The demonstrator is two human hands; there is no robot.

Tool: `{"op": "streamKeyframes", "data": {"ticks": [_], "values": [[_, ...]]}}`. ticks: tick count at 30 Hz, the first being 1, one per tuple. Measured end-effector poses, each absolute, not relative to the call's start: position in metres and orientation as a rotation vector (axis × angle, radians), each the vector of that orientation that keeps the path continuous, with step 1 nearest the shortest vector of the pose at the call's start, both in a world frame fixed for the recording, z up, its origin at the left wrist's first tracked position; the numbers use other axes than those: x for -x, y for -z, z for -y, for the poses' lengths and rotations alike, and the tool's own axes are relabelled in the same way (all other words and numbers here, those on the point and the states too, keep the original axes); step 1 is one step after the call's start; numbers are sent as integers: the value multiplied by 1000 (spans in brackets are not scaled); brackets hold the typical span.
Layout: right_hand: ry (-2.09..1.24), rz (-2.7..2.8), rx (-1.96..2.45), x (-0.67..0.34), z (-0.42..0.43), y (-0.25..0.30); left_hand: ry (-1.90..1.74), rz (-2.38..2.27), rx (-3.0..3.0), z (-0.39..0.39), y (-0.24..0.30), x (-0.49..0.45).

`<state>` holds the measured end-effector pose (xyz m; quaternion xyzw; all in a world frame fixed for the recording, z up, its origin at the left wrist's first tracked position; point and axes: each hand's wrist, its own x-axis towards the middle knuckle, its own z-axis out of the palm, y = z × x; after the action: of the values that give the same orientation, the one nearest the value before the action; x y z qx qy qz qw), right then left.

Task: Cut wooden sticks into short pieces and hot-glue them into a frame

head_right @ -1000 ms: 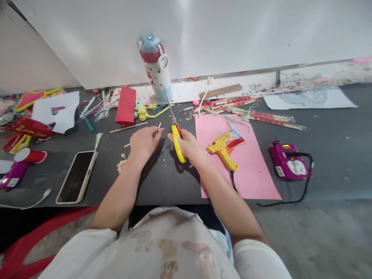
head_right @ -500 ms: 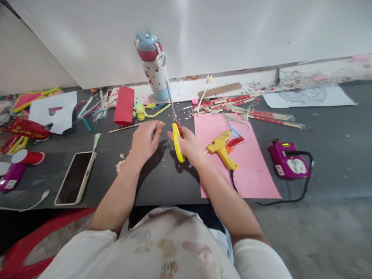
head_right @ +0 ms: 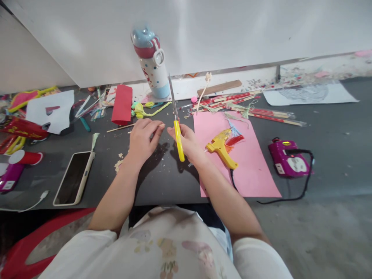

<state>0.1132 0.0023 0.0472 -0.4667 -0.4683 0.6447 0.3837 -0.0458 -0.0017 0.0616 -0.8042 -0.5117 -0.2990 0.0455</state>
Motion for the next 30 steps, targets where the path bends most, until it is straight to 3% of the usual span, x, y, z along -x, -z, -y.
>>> {"op": "streamKeyframes", "data": {"ticks": [15, 20, 30], "values": [[-1648, 1070, 1089, -112, -7, -37, 800, 1524, 2511, 1, -60, 45], [-1635, 1138, 1133, -114, -7, -36, 1112, 1776, 2436, -1, -61, 46], [-1112, 1770, 1331, -118, 4, -48, 1750, 1872, 2297, -5, -59, 49]]}}
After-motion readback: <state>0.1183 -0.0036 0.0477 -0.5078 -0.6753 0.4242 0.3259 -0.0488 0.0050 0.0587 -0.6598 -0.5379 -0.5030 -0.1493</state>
